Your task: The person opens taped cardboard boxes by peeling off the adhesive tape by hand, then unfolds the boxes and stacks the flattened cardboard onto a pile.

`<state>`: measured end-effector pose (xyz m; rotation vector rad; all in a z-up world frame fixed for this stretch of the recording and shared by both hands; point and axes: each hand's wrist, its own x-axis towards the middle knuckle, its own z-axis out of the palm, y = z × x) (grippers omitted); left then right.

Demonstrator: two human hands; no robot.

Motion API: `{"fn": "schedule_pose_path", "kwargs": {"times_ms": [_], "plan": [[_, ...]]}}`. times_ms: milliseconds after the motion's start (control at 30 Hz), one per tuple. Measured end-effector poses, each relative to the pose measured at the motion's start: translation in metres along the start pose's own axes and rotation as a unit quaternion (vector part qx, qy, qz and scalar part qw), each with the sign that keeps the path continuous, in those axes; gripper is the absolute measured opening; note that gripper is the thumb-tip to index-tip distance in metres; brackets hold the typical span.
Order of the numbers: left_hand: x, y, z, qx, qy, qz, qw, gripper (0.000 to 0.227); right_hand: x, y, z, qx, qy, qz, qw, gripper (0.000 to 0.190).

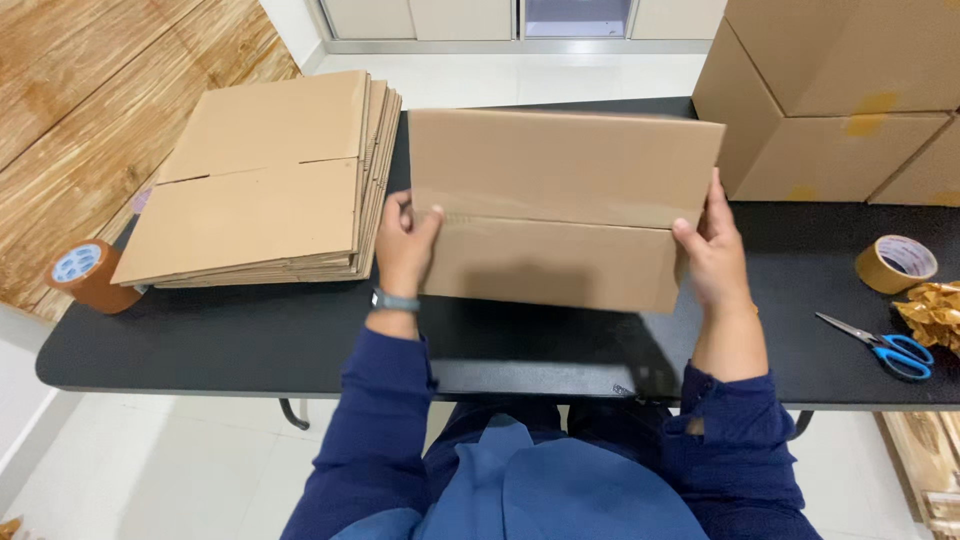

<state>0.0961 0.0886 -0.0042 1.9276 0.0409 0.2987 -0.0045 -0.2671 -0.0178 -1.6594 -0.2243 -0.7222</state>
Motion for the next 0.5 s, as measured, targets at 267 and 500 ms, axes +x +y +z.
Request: {"fn": "schedule_pose_path", "kwargs": {"times_ms": [267,500], "plan": [[-0.042,-0.052,0.033,-0.187,-0.038,0.072,0.979,0.048,-0.023,0.078,-0.015,-0.012,0.050,-0.020,0.998,0.075],[-0.047,-0.088,0.047,-0.220,-0.053,0.092,0.970,0.066,-0.041,0.100,-0.020,-0.025,0.075,-0.007,0.997,0.058]]}}
